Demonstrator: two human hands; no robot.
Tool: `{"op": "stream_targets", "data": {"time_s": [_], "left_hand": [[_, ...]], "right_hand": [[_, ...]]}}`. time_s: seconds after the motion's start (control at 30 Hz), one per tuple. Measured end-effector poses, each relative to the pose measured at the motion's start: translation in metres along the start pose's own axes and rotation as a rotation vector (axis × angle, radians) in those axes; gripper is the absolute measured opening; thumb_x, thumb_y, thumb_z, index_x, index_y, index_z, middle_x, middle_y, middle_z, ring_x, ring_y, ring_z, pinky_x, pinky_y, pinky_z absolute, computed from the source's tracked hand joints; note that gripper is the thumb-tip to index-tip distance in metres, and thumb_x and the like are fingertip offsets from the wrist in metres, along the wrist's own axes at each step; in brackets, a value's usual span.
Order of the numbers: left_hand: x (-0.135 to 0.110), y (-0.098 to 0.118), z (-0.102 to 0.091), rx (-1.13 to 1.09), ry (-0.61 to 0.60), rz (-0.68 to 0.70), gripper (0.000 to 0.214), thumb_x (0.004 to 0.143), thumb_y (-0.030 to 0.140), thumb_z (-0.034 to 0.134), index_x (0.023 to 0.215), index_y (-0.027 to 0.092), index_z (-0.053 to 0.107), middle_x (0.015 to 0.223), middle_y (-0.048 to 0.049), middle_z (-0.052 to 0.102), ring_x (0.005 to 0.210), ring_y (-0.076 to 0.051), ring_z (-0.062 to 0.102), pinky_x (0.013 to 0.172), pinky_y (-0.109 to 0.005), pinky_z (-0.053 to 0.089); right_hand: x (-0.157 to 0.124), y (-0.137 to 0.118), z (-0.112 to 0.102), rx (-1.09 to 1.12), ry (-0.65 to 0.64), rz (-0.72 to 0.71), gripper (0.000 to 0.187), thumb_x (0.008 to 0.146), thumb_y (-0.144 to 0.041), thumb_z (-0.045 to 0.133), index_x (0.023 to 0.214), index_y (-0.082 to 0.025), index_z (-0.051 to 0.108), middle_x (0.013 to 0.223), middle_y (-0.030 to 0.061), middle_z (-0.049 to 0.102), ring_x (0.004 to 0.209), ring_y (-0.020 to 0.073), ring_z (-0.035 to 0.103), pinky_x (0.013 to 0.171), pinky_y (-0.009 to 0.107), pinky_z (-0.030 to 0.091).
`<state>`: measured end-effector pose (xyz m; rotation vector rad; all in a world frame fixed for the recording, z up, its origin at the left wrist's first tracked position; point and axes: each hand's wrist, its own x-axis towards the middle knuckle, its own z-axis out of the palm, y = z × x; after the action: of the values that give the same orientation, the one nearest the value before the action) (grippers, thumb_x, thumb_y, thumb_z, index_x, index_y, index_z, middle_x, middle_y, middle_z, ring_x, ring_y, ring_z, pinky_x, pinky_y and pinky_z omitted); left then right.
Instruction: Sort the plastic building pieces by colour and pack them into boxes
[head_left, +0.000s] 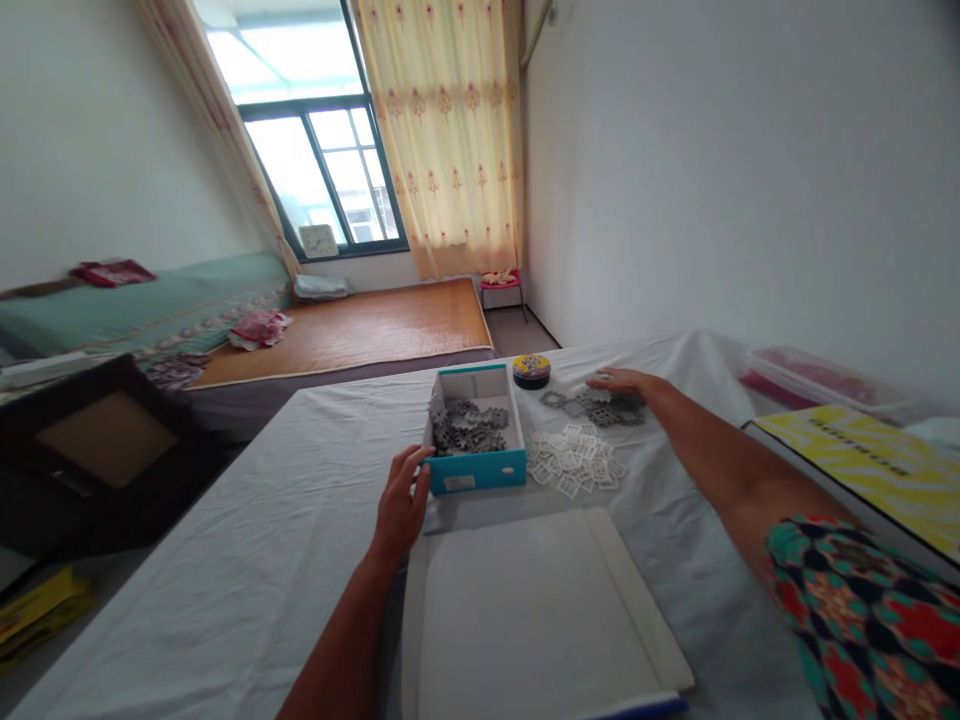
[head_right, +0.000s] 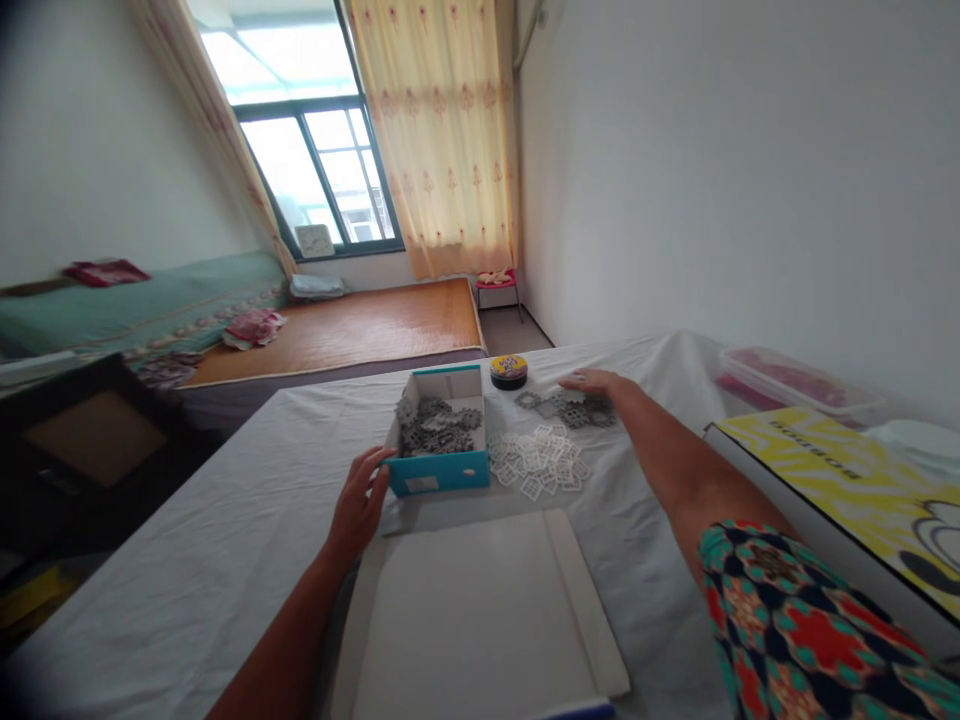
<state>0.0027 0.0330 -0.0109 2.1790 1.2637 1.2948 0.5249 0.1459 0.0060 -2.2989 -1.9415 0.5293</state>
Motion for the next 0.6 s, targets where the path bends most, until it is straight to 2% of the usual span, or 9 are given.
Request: {"op": "stream_targets", "data": {"time_s": [0.1, 0.2, 0.27, 0.43, 0.53, 0.6], "left_hand": [[0.0, -0.001, 0.0, 0.003, -0.001, -0.004, 0.032, 0.096, 0.037, 0.04, 0.12, 0.024, 0.058, 0.129, -0.009, 0.05, 0.116, -0.02, 0.054, 0.084, -0.031, 0.056], [0.0, -0.001, 0.0, 0.006, 0.002, -0.002, 0.033, 0.095, 0.037, 0.04, 0.12, 0.024, 0.058, 0.129, -0.0092, 0.05, 0.115, -0.021, 0.054, 0.083, -0.031, 0.056], [0.001, -0.001, -0.001, 0.007, 0.004, 0.0, 0.033, 0.095, 0.037, 0.04, 0.12, 0.024, 0.058, 0.128, -0.0093, 0.05, 0.115, -0.021, 0.054, 0.083, -0.032, 0.056], [0.001, -0.001, 0.0, -0.01, -0.006, 0.003, 0.033, 0.096, 0.036, 0.04, 0.12, 0.023, 0.057, 0.128, -0.0093, 0.049, 0.115, -0.02, 0.053, 0.085, -0.032, 0.056], [0.001, -0.002, 0.0, -0.016, -0.01, 0.001, 0.032, 0.096, 0.036, 0.04, 0.12, 0.024, 0.057, 0.128, -0.0088, 0.049, 0.115, -0.02, 0.053, 0.085, -0.032, 0.056], [0.0, -0.003, 0.0, -0.019, -0.013, 0.002, 0.032, 0.096, 0.036, 0.04, 0.12, 0.024, 0.057, 0.128, -0.0084, 0.049, 0.115, -0.02, 0.053, 0.085, -0.031, 0.056]], "right_hand": [[-0.004, -0.016, -0.003, 0.025, -0.138, -0.098, 0.113, 0.06, -0.084, 0.058, 0.149, -0.02, 0.033, 0.154, 0.0125, 0.032, 0.139, 0.0345, 0.031, 0.112, 0.045, 0.03], [-0.013, -0.029, 0.001, -0.046, -0.199, -0.14, 0.129, 0.044, -0.076, 0.075, 0.152, -0.025, 0.026, 0.157, 0.0121, 0.022, 0.143, 0.0362, 0.021, 0.115, 0.048, 0.024], [-0.017, -0.033, 0.003, -0.09, -0.25, -0.136, 0.133, 0.036, -0.07, 0.081, 0.151, -0.027, 0.029, 0.159, 0.0127, 0.016, 0.142, 0.0387, 0.019, 0.114, 0.05, 0.024], [-0.019, -0.024, -0.006, -0.142, -0.311, -0.221, 0.124, 0.035, -0.06, 0.085, 0.145, -0.026, 0.041, 0.154, 0.0137, 0.029, 0.139, 0.0396, 0.028, 0.111, 0.049, 0.027], [-0.018, -0.018, -0.007, -0.196, -0.293, -0.23, 0.12, 0.036, -0.061, 0.084, 0.143, -0.026, 0.043, 0.151, 0.0134, 0.035, 0.136, 0.0391, 0.034, 0.109, 0.049, 0.03], [-0.018, -0.017, -0.002, -0.236, -0.254, -0.209, 0.123, 0.033, -0.061, 0.085, 0.143, -0.026, 0.043, 0.152, 0.0137, 0.034, 0.135, 0.0405, 0.034, 0.109, 0.051, 0.03]]}}
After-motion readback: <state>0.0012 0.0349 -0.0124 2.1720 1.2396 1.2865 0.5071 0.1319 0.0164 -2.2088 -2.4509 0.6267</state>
